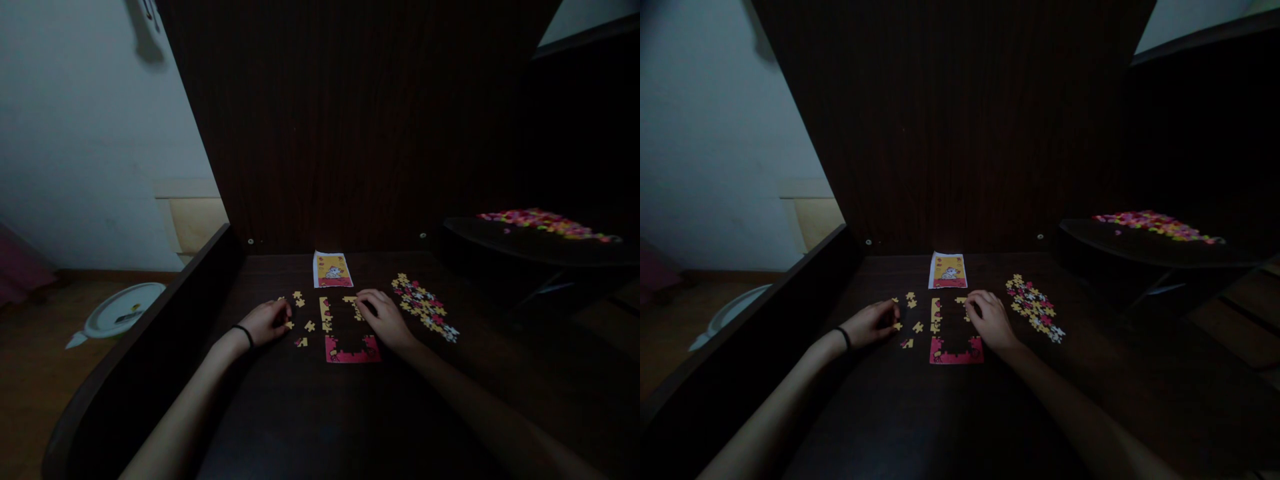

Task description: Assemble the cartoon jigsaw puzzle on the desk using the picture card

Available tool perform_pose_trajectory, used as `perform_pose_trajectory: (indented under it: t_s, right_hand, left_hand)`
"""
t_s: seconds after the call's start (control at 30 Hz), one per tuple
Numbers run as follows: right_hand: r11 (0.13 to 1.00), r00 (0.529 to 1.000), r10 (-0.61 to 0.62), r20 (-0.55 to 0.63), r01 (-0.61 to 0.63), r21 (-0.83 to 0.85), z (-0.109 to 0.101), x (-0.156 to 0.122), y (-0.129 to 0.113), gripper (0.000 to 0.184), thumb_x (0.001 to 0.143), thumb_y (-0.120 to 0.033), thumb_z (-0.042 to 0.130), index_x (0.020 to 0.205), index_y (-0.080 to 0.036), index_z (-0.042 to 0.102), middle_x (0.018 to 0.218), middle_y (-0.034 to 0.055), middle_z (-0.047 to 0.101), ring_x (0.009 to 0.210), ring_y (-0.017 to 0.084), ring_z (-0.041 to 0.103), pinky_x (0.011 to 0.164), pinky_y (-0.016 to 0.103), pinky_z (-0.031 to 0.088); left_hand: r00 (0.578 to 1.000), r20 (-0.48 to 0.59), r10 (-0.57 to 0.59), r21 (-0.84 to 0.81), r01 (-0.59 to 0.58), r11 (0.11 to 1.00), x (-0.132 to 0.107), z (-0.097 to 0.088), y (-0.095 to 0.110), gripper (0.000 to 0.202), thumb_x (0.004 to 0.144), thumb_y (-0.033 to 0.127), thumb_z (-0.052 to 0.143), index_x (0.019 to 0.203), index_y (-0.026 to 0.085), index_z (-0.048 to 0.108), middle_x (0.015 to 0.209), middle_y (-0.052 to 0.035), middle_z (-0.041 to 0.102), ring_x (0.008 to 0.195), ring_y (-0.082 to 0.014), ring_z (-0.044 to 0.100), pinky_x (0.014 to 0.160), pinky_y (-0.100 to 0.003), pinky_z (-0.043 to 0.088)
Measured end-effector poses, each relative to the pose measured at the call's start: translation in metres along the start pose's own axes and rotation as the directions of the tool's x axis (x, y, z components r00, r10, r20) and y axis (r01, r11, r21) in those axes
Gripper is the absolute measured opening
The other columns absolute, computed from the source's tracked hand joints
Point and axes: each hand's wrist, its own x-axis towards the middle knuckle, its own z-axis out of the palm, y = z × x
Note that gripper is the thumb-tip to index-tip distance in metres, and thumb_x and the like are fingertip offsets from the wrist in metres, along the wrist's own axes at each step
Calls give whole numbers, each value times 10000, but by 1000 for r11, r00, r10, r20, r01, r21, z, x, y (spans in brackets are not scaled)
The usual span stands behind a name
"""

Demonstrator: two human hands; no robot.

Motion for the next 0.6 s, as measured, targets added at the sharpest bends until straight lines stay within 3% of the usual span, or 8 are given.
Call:
perform_pose_trajectory:
  t_s: [0.43, 0.6]
  right_hand:
    - [997, 1000, 18, -15, -17, 73, -5, 1, -7, 121, 803, -235, 431, 830, -197, 542, 919, 55, 585, 891, 193, 528, 810, 349, 404]
    - [989, 1000, -6, -28, 10, 150, -6, 3, -13, 127, 798, -225, 431, 825, -192, 551, 883, 56, 591, 868, 184, 545, 792, 326, 427]
  left_hand:
    - [997, -14, 76, -106, -77, 991, 0, 2, 5, 48, 681, 143, 491, 702, 170, 458, 669, 21, 502, 597, -103, 465, 561, -207, 374]
    - [988, -133, 77, -267, -111, 957, 4, 6, 16, 42, 708, 180, 501, 692, 159, 469, 681, 13, 511, 618, -102, 472, 573, -209, 386]
